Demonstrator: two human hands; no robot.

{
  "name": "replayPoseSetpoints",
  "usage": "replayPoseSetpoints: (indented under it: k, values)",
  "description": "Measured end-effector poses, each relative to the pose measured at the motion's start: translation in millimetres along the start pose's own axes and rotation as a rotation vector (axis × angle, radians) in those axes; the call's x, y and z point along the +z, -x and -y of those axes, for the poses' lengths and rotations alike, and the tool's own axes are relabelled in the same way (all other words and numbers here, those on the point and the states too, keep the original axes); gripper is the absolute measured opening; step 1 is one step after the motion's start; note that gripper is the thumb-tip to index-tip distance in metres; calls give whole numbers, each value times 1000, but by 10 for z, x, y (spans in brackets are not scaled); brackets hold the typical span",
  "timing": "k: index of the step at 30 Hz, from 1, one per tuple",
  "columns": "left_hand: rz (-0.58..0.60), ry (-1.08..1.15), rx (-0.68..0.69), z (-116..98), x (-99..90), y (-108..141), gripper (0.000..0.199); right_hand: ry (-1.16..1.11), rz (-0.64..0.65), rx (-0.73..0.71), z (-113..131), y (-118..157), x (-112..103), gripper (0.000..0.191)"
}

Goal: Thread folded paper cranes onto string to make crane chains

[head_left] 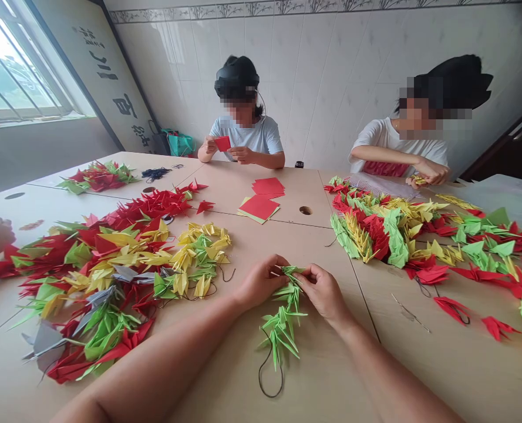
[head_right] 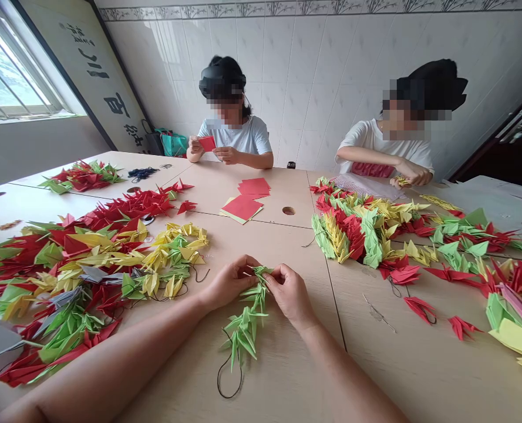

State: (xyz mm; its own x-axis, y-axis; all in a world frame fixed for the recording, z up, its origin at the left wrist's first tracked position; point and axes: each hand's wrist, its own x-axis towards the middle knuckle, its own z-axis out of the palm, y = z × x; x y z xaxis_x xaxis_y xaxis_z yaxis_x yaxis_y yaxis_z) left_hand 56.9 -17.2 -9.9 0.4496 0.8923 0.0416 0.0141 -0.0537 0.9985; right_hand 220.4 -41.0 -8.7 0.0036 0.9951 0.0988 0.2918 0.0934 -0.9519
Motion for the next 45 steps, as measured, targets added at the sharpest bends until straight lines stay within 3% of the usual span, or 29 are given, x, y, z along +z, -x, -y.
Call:
replayPoseSetpoints:
  k: [8,15,24,33,41,45]
  values:
    - [-73,-76,25,-45,-2,-5,14,-13,14,-29,7,7,-10,29]
    - [-184,-34,2,-77,-6,-20,17,-124,64,-38,41,15,0,37]
    - [-325,-148,29,-96,34,-6,10,-226,130,1,73,93,59,56]
    - [-332,-178,123,-60,48,-10,10,-153,33,-18,22,69,90,39]
    - [-356,-143,118,-125,30,-9,7,-186,35,14,42,62,67,26]
    - [-381,-175,160,-107,9,-15,10,-215,43,23,54,53,59,29]
